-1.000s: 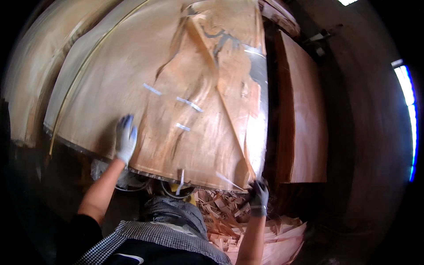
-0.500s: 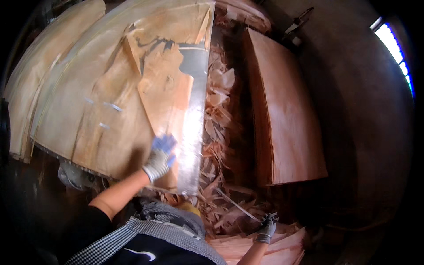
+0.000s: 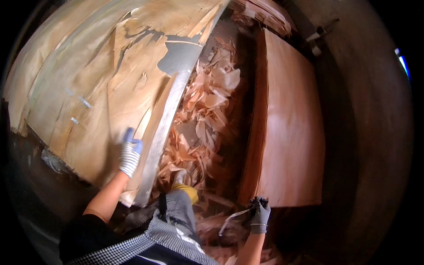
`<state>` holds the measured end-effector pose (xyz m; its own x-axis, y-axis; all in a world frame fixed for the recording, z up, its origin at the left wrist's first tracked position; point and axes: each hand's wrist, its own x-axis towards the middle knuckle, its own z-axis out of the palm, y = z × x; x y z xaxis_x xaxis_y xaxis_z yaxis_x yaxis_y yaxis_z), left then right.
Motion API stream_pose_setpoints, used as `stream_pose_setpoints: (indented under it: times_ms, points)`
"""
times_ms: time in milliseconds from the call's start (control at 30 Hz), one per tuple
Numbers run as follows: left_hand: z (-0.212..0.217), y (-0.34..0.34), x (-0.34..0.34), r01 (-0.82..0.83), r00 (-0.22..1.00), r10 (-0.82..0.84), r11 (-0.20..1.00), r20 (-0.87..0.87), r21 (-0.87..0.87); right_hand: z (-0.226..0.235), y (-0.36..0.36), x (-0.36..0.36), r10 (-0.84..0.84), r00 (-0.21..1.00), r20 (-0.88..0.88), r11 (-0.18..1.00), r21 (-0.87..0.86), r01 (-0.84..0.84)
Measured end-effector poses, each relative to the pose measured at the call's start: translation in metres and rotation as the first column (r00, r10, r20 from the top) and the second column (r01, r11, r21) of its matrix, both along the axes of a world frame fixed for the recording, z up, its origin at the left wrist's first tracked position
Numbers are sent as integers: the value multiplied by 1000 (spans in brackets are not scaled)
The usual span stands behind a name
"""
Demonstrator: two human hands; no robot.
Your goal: The person peels damaged outer layers from a wood veneer sheet and applies tape to repair or reinforce the surface.
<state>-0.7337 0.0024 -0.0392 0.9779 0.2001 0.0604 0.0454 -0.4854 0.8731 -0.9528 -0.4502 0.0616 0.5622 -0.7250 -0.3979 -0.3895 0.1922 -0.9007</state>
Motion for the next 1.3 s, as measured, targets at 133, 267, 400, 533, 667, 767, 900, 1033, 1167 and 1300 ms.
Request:
stream_pose_setpoints:
  times_ms: [133, 267, 400, 533, 667, 767, 900, 1033, 1167, 1300]
  points:
    - [22, -7, 50, -22, 996, 58, 882, -61, 471, 27, -36, 108, 364, 930, -56, 930, -34, -366]
    - [33, -38, 65, 255, 965, -156, 734, -209, 629, 17, -83, 165, 406, 892, -199, 910, -2, -414]
    - [14, -42, 76, -3, 991, 105, 619, -79, 785, 31, -115, 206, 381, 907, -176, 923, 18, -384]
    - [1, -50, 80, 78, 981, 96, 610, -171, 789, 4, -158, 249, 347, 927, -142, 936, 113, -333]
    - [6, -57, 92, 57, 979, 116, 641, -170, 766, -15, -203, 327, 418, 895, -156, 908, 109, -405]
    - [-7, -60, 91, -16, 974, 192, 588, -120, 809, -22, -233, 426, 479, 869, -127, 878, 57, -475]
    - [1, -76, 113, -140, 919, 379, 575, -111, 806, -34, -248, 575, 643, 764, -52, 762, -57, -645]
    - [14, -109, 148, -233, 847, 528, 478, -65, 847, 1, -194, 724, 833, 542, -112, 520, -179, -835]
    - [17, -115, 177, -199, 755, 610, 561, -239, 804, 19, -142, 867, 943, 331, -14, 288, -458, -841]
    - [28, -86, 242, -371, 679, 719, 510, -147, 776, 75, -82, 952, 872, 411, 265, 485, -571, -662]
